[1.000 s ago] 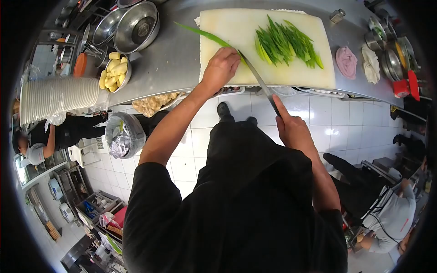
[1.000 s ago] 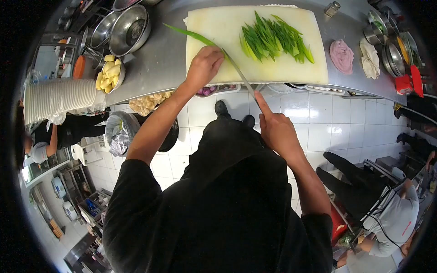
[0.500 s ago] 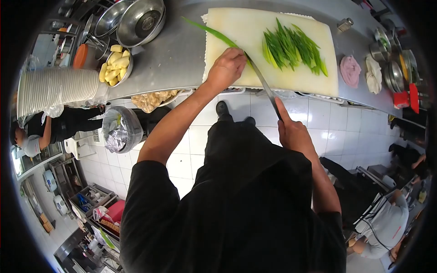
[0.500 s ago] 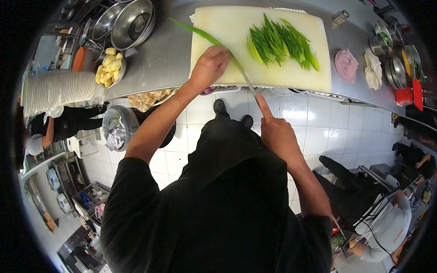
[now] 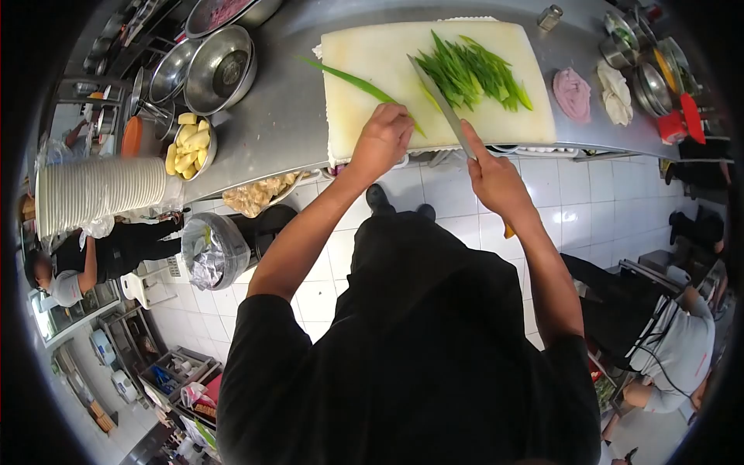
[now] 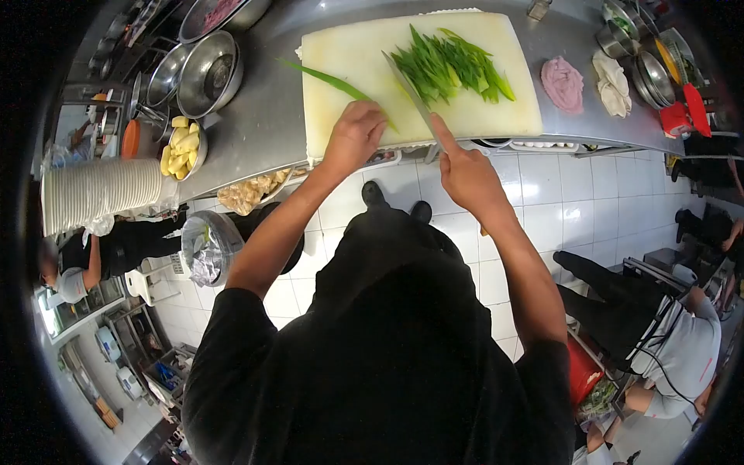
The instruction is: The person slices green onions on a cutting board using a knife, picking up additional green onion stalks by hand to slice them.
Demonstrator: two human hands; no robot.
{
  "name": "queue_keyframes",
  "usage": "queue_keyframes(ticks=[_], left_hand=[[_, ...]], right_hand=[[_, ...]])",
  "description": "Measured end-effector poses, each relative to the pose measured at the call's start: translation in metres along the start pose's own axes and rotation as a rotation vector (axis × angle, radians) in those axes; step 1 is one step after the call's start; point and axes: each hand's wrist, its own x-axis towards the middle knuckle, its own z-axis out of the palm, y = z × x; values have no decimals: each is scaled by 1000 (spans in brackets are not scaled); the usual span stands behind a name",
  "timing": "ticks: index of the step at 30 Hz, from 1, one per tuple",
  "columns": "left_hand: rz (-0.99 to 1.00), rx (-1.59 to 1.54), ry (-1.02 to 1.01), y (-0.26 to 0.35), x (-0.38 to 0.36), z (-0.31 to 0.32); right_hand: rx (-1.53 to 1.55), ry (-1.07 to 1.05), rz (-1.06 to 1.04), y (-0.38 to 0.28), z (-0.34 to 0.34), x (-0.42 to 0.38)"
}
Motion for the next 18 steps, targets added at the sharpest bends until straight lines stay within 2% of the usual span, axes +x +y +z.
queue_keyframes(ticks=[3,6,13,18], left_hand=[[-30,6,47,2,1,-6],[-58,77,59,-17,6,-15],[-49,86,-6,-31,7,-17],[-40,79,-5,-32,7,-17]], right_hand=[[53,-78,27,-7,-8,-15],[42,-58,-26,-10,0,-28],[35,-133,-12,-21,4,-36],[15,-111,-56,-17,11,-37]])
